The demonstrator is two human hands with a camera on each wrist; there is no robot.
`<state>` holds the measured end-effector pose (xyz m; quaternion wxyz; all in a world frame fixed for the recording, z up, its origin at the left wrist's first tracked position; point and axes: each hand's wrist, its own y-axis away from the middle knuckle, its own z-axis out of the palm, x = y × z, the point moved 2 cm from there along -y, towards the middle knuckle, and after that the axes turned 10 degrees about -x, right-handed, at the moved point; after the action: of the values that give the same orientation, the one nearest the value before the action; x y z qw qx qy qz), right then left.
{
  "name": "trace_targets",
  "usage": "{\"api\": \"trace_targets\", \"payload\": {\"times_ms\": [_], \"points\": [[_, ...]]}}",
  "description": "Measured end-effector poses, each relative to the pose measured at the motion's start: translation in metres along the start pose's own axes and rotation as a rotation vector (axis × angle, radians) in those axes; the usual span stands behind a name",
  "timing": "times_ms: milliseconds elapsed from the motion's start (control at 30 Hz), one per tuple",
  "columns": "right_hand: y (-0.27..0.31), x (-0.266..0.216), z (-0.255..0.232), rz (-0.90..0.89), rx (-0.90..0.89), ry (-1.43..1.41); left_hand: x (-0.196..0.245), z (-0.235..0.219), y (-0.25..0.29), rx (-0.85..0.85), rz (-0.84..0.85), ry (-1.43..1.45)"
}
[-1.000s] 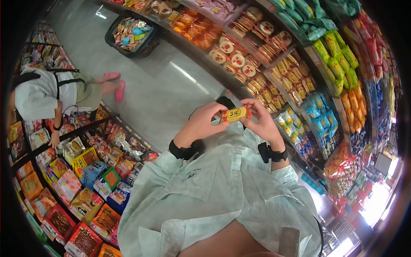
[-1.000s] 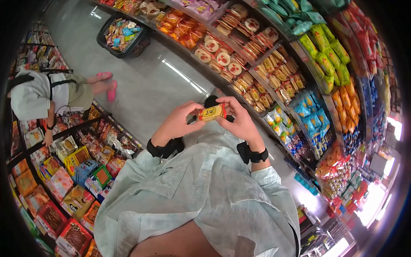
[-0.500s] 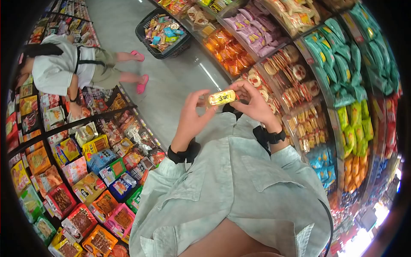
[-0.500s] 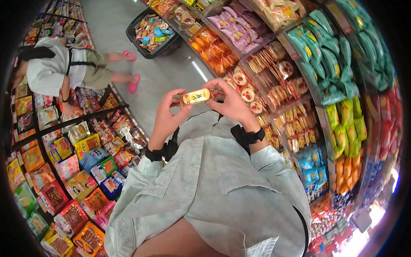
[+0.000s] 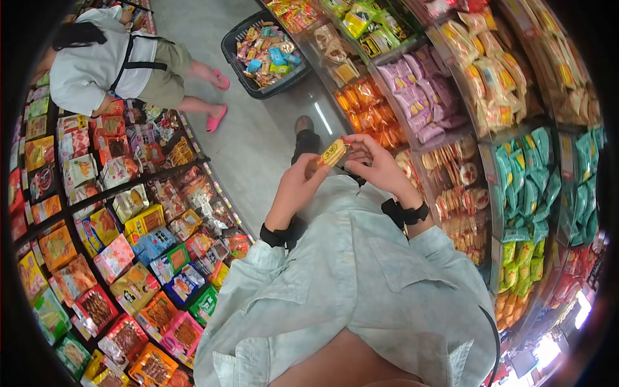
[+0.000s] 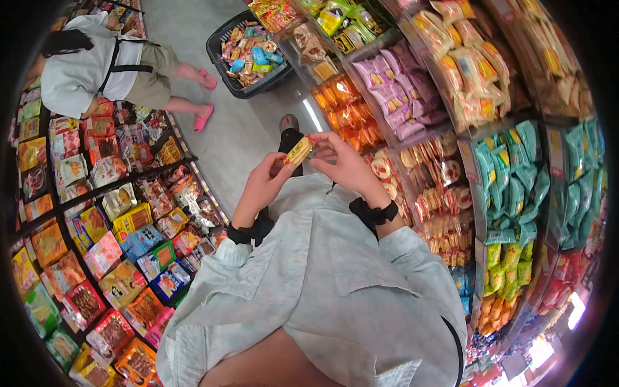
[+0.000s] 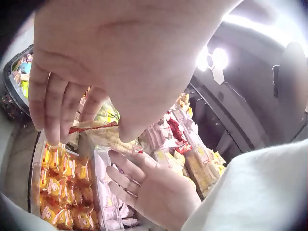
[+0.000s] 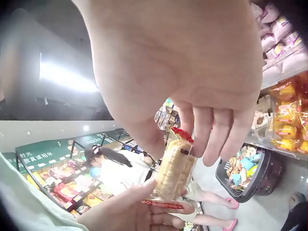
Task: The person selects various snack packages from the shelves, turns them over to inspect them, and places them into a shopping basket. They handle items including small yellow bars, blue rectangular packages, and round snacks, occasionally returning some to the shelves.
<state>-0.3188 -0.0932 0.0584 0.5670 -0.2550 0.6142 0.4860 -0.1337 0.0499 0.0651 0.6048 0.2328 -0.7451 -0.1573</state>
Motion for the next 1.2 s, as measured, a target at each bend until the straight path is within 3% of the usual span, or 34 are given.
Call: {"api": "trace_targets", "payload": {"times_ms": [200, 267, 333, 400, 500, 567, 700, 867, 1033, 1200], "points": [[-0.089, -0.059, 0.008, 0.029, 0.092, 0.009, 0.013, -0.108, -0.075, 0.000, 0.037, -0.050], [-0.113, -0.076, 0.012, -0.005, 0.118, 0.063, -0.001, -0.155, -0.103, 0.011, 0.056, -0.051], [-0.128, -0.094, 0.014, 0.045, 0.121, 0.100, -0.018, -0.199, -0.135, -0.013, 0.073, 0.208], [-0.134, -0.097, 0.014, 0.085, 0.148, 0.115, -0.021, -0.238, -0.157, -0.033, 0.038, 0.316], [-0.126, -0.086, 0.020, 0.130, 0.265, 0.023, -0.005, -0.273, -0.179, 0.098, 0.029, 0.443], [-0.115, -0.076, 0.026, 0.178, 0.333, -0.027, -0.009, -0.280, -0.199, 0.106, 0.058, 0.360], [-0.086, -0.069, 0.041, 0.202, 0.437, 0.028, -0.019, -0.268, -0.228, -0.088, 0.090, 0.251], [-0.045, -0.068, 0.069, 0.146, 0.611, 0.051, -0.018, -0.206, -0.231, -0.394, 0.170, 0.022], [0.027, -0.042, 0.110, 0.096, 0.783, 0.016, 0.006, -0.132, -0.194, -0.649, 0.246, -0.296], [0.128, 0.017, 0.178, 0.089, 0.984, -0.080, 0.009, -0.050, -0.128, -0.776, 0.272, -0.467]]}}
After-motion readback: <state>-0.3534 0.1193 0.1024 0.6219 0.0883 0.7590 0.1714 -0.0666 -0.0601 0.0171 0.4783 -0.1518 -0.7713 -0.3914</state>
